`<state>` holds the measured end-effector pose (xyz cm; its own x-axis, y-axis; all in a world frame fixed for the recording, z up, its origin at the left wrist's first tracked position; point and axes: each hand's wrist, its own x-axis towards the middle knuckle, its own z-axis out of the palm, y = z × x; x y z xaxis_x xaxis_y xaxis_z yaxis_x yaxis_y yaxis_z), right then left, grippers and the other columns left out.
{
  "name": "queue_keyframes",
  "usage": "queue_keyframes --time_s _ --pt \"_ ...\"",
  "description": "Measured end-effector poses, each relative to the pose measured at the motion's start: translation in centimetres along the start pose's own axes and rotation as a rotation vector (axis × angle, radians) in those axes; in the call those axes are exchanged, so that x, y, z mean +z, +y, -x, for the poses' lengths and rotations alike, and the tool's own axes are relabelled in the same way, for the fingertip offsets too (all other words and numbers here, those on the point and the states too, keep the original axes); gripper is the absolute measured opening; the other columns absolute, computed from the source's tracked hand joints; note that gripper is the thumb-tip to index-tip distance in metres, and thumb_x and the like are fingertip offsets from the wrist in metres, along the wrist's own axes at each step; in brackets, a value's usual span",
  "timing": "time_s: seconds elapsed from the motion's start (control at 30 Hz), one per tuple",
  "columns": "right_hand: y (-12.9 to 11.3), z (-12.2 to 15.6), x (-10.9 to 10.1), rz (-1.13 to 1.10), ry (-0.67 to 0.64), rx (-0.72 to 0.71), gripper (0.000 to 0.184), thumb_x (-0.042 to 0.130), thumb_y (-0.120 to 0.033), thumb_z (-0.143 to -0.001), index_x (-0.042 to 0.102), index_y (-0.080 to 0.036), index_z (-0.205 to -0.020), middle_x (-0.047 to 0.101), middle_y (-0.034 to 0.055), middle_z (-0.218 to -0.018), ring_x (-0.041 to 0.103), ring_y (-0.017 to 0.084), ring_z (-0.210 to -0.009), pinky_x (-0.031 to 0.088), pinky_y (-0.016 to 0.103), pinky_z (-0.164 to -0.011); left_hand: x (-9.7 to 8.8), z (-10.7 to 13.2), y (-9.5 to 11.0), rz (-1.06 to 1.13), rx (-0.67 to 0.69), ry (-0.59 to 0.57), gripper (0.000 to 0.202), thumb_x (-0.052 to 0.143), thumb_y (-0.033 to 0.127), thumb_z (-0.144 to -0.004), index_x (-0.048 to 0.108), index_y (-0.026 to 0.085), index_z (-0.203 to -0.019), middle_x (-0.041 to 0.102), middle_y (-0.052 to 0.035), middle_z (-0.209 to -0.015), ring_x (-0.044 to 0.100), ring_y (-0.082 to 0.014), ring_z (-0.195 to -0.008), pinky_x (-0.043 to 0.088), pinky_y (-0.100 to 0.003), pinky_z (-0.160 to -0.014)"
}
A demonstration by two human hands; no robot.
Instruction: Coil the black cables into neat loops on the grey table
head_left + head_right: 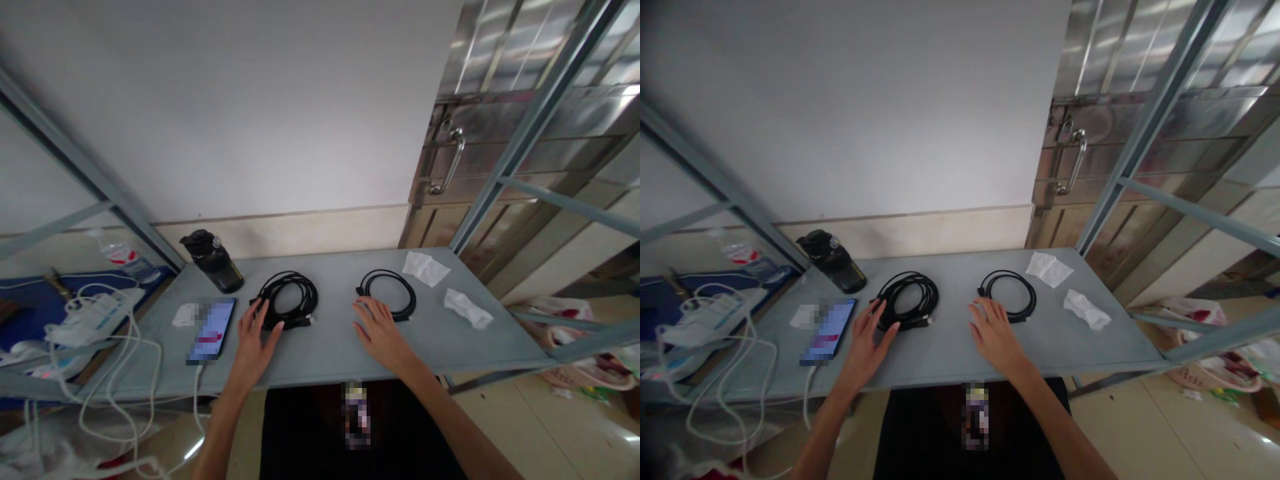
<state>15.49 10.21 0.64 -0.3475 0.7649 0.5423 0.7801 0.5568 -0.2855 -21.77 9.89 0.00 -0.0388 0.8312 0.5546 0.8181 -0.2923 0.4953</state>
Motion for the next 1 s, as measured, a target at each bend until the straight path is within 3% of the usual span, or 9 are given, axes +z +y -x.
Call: queue_keyframes --time_s 0.13,0.23,0.43,0.7,1.0 --pt "6.1 3.5 -1.6 0.091 0.061 0.091 0.043 0.061 -0.038 -0.115 0.06 -0.022 -0.155 0.063 0.0186 -0.155 0.061 0.039 -0.143 0.053 0.063 -0.119 0.8 1.5 -0.1 0.004 0.164 -0.117 0.055 0.065 0.055 -0.112 0.063 0.031 -0.161 0.065 -0.0124 -0.161 0.055 -0.0373 -0.158 0.049 -0.064 -0.131" --pt "8.5 4.8 -2.0 0.071 0.082 0.136 0.04 0.06 -0.045 -0.115 0.063 -0.022 -0.148 0.067 0.0182 -0.147 0.064 0.038 -0.137 0.055 0.061 -0.118 1.8 0.6 -0.1 0.038 0.191 -0.112 0.044 0.062 0.046 -0.115 0.068 0.031 -0.155 0.072 -0.0108 -0.15 0.065 -0.0342 -0.146 0.055 -0.061 -0.126" --pt "8.4 4.8 -1.9 -0.01 0.013 0.136 0.025 0.057 -0.037 -0.117 0.069 -0.024 -0.135 0.072 0.0138 -0.134 0.069 0.032 -0.128 0.057 0.057 -0.118 3.5 -0.9 1.5 0.015 0.157 -0.068 0.04 0.06 0.042 -0.116 0.071 0.026 -0.151 0.074 -0.0126 -0.142 0.068 -0.0344 -0.139 0.055 -0.062 -0.124" --pt "8.5 4.6 -2.4 -0.049 0.013 0.169 0.024 0.057 -0.037 -0.118 0.071 -0.025 -0.133 0.072 0.014 -0.131 0.07 0.033 -0.124 0.058 0.059 -0.115 3.1 -0.3 3.3 -0.11 0.106 -0.13 0.043 0.055 0.041 -0.117 0.065 0.025 -0.155 0.071 -0.0147 -0.15 0.062 -0.0379 -0.146 0.048 -0.064 -0.127" --pt "8.6 4.5 -2.3 -0.051 0.021 0.158 0.024 0.052 -0.031 -0.119 0.071 -0.023 -0.131 0.073 0.0134 -0.13 0.07 0.032 -0.122 0.056 0.055 -0.112 3.1 -0.4 3.5 -0.119 0.11 -0.131 0.042 0.053 0.042 -0.117 0.065 0.024 -0.153 0.071 -0.016 -0.149 0.063 -0.0396 -0.145 0.049 -0.062 -0.123"
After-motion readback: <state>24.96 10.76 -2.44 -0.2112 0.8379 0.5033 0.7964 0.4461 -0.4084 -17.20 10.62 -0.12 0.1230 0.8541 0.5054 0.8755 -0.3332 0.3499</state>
